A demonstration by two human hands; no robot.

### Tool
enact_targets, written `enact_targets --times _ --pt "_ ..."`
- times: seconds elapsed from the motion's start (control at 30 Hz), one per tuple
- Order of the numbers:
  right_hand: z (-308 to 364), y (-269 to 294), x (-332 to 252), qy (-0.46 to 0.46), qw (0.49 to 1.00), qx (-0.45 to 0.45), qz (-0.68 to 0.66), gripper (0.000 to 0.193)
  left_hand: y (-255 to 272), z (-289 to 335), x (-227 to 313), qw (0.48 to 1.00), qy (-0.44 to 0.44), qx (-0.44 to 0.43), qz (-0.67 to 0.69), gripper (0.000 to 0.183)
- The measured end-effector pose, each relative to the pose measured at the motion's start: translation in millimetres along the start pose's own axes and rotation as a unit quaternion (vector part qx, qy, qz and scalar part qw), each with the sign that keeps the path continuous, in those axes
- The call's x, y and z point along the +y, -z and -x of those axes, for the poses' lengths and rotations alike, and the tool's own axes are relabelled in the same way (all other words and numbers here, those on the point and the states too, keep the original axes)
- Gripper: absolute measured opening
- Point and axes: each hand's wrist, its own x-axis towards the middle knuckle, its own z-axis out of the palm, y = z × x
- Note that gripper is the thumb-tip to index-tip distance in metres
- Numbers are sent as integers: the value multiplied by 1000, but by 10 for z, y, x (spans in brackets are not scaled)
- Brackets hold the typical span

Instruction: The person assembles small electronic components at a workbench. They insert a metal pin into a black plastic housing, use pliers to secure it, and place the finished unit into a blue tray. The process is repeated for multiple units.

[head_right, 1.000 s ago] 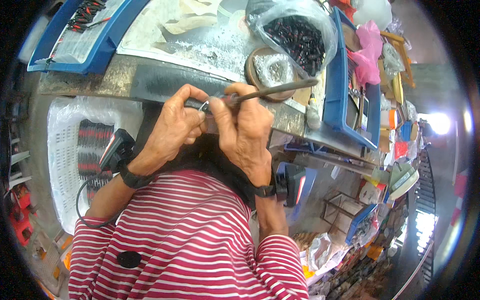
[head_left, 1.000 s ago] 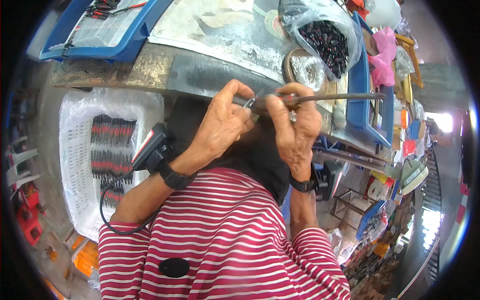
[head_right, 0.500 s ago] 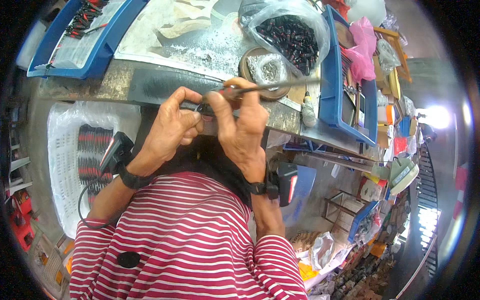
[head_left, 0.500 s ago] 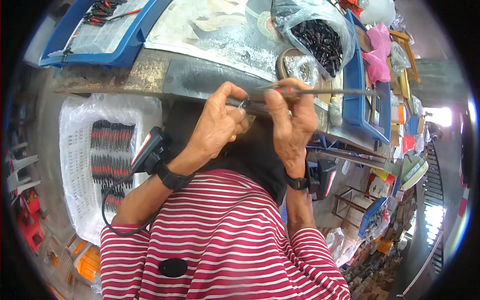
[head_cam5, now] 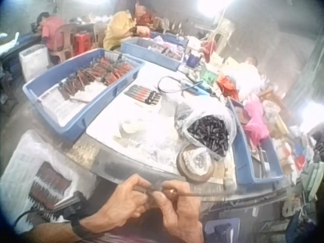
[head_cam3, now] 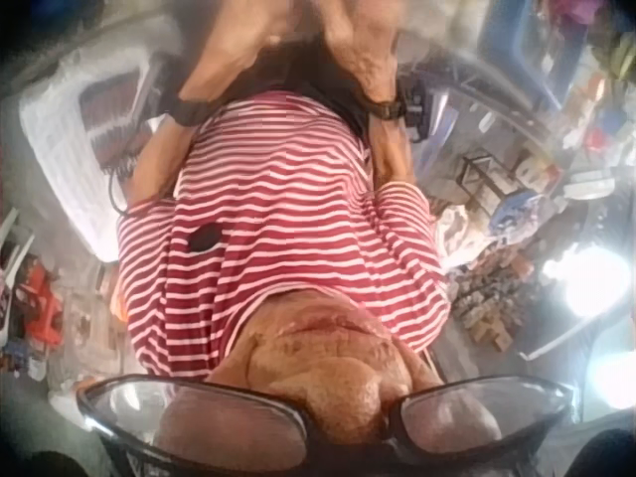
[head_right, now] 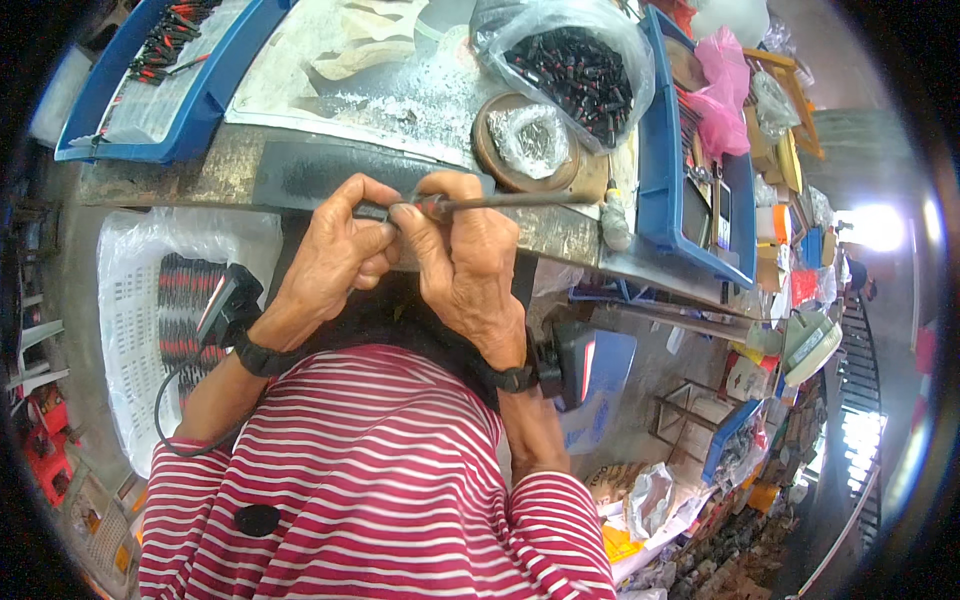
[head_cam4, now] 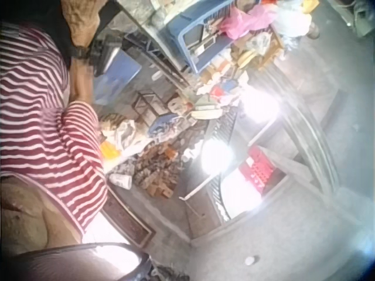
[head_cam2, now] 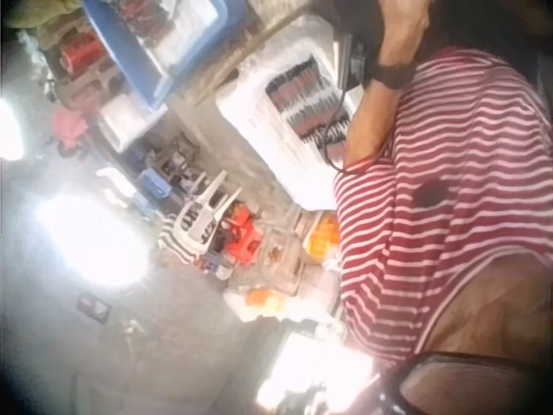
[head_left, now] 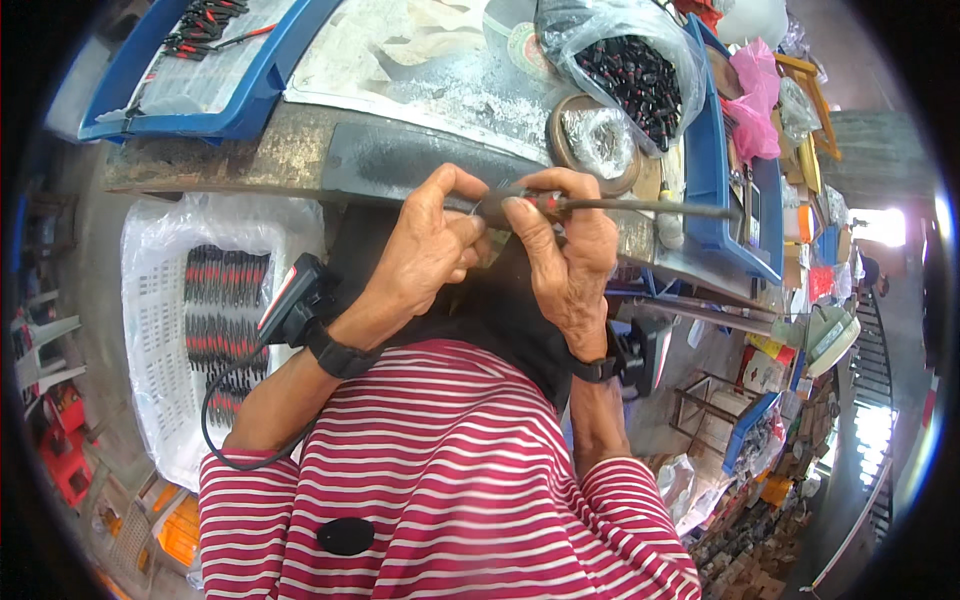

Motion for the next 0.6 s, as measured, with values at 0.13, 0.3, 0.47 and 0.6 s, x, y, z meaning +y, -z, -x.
enact_targets --times 0.13,0.3,0.47,0.6 --pt "-1 59 51 -47 989 102 -99 19 -23 18 -21 1000 -20 10 -10 21" --pt "-28 75 -19 36 992 121 9 22 -17 -1 -26 1000 -15 17 -10 20" --pt "3 -46 43 -67 992 70 -86 21 -10 21 -33 1000 -1 10 -9 23" --pt "64 265 169 -156 962 112 -194 17 46 -18 -16 999 0 -26 38 26"
